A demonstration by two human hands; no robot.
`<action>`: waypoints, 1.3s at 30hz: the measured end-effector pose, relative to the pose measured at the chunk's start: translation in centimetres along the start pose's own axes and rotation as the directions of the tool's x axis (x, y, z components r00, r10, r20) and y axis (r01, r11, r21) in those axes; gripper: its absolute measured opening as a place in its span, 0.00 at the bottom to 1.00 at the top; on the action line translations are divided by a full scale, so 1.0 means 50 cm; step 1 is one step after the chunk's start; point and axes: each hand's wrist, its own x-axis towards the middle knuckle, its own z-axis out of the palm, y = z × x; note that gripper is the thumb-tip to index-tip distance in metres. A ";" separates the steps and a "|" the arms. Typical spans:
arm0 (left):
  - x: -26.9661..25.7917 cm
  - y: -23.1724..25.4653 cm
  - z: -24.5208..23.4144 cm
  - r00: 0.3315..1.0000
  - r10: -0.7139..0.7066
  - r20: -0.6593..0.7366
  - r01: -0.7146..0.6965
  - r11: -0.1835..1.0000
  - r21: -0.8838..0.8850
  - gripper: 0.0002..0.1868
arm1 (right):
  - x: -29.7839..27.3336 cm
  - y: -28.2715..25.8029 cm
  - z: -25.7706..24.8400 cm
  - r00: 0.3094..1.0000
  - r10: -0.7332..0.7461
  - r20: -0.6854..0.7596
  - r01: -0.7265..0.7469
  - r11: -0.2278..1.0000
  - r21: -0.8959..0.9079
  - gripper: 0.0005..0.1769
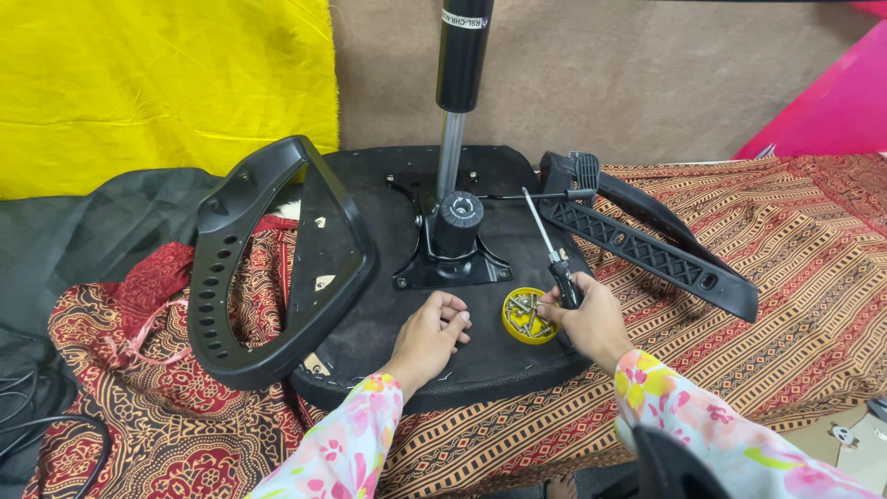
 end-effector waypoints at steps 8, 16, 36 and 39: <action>0.022 -0.012 0.001 0.998 -0.065 -0.002 0.065 0.991 -0.117 0.14 | 0.007 -0.034 -0.007 0.999 0.038 -0.035 -0.041 0.996 -0.085 0.17; 0.033 0.060 -0.017 0.953 -0.001 -0.302 0.032 0.995 0.097 0.27 | 0.111 -0.113 -0.017 0.989 0.124 0.086 -0.136 0.979 0.152 0.19; 0.182 0.175 -0.072 0.909 0.415 -0.026 -0.346 0.790 0.506 0.37 | 0.327 -0.234 -0.047 0.956 -0.210 -0.207 0.202 0.978 -0.060 0.20; 0.175 0.170 -0.066 0.912 0.402 -0.076 -0.318 0.813 0.488 0.35 | 0.359 -0.239 -0.037 0.900 -0.384 -0.207 0.344 0.916 -0.205 0.19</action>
